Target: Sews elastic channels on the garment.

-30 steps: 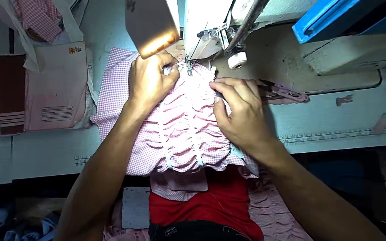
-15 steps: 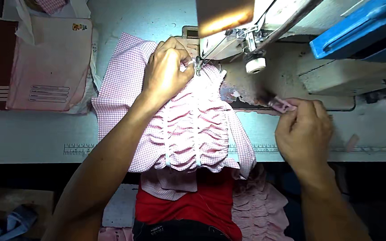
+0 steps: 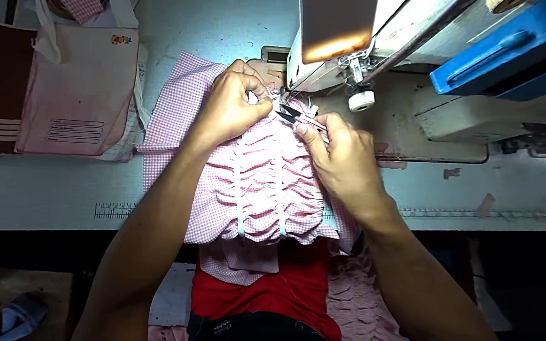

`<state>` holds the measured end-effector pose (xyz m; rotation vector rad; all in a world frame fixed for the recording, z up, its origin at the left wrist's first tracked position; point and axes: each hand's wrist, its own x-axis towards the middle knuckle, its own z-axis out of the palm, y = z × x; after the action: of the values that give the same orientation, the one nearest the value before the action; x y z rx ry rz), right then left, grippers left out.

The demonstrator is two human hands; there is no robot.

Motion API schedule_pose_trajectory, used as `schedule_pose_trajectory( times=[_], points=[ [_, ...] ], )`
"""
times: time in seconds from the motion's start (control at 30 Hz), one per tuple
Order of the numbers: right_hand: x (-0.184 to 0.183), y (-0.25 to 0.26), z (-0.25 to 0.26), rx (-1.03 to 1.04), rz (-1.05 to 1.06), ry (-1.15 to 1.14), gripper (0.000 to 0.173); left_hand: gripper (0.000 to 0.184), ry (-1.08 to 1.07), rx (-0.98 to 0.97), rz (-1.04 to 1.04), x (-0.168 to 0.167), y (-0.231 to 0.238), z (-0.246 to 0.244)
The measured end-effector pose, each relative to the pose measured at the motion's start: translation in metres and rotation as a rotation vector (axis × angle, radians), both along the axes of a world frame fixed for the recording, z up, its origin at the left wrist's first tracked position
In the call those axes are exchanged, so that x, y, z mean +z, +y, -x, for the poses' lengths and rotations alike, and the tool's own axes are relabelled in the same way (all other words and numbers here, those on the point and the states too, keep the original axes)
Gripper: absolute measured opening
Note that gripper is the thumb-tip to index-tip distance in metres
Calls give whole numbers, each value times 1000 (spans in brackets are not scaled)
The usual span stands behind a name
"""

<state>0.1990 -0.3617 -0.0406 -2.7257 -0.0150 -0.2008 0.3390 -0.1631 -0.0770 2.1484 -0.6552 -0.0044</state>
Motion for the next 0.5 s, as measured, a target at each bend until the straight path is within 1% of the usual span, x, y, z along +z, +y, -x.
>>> schedule_pose_trajectory(
  times=[0.07, 0.17, 0.27, 0.37, 0.43, 0.5],
  points=[
    [-2, 0, -2, -13, 48, -14, 43, 18, 8, -14, 14, 0, 2, -2],
    [-9, 4, -10, 26, 82, -39, 39, 17, 10, -18, 25, -2, 2, -2],
    [-16, 6, -15, 67, 79, -103, 36, 16, 16, -10, 27, -2, 1, -1],
    [-18, 2, -8, 76, 48, -152, 31, 16, 56, 3, 78, -2, 2, -1],
    [-19, -7, -1, 29, 12, -175, 31, 18, 84, 11, 140, -3, 1, -2],
    [-24, -26, 8, -66, 5, -201, 35, 18, 133, 37, 233, -3, -3, -5]
  ],
)
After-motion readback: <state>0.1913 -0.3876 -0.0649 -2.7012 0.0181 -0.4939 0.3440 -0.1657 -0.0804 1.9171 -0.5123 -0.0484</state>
